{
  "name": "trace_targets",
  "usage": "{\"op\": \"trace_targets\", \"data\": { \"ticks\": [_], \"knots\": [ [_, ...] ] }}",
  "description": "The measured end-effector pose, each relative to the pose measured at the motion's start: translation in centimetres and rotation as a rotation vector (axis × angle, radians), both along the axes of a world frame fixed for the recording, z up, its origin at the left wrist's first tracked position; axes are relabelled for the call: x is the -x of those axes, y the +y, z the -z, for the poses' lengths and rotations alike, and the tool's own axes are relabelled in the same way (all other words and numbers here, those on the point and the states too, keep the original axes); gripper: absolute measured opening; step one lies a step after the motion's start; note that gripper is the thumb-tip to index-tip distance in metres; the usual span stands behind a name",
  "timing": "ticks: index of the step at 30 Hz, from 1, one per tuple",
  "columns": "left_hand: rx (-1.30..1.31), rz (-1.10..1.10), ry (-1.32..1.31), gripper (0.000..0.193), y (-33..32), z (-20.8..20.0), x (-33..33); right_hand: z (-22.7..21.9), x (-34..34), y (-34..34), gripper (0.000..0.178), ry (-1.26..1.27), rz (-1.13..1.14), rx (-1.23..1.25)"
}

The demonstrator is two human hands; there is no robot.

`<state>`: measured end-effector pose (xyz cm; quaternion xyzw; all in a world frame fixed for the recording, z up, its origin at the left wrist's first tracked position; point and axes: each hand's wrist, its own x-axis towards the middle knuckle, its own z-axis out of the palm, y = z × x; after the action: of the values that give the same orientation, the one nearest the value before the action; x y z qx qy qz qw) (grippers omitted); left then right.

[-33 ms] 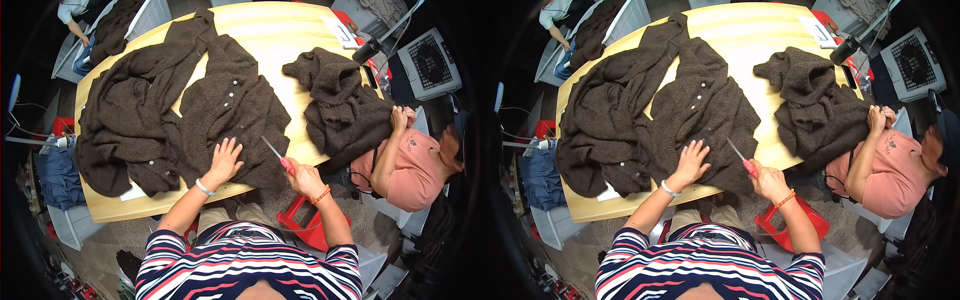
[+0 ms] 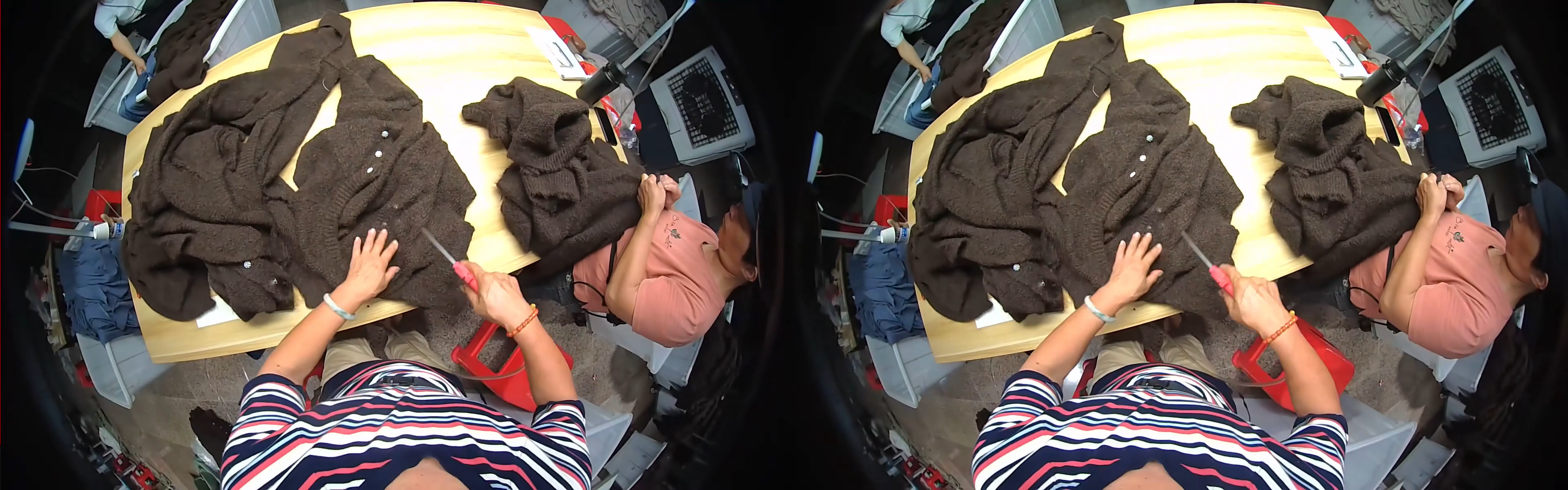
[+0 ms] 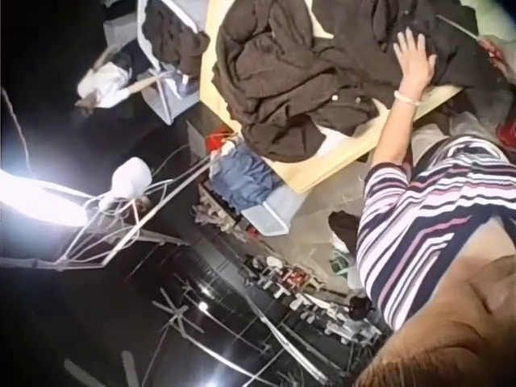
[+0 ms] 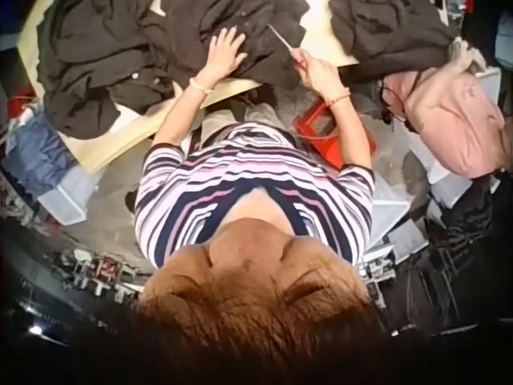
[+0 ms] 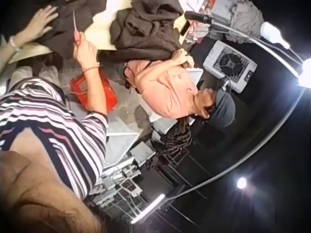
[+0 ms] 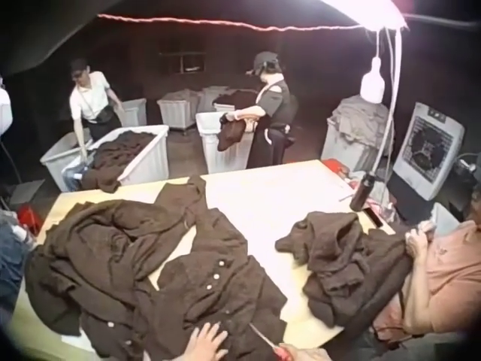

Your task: Trim excess threads from sweaters using scissors.

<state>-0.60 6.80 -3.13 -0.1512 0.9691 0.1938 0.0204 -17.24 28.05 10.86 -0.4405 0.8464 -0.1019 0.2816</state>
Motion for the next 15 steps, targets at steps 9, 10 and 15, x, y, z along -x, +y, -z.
{"op": "trace_targets", "data": {
  "ticks": [9,10,15],
  "knots": [
    [-0.035,0.023,0.048,0.066,0.8,2.8,-0.7,1.5,-3.4,-1.0,0.02,0.013,-0.208,0.047],
    [-0.026,0.019,0.076,0.063,0.8,2.9,-0.6,1.6,-2.8,-2.0,0.019,0.056,-0.156,0.07],
    [-0.037,0.07,0.046,0.049,0.6,3.0,-0.6,2.6,-0.4,-6.3,0.019,0.218,0.052,0.143]
  ]
}}
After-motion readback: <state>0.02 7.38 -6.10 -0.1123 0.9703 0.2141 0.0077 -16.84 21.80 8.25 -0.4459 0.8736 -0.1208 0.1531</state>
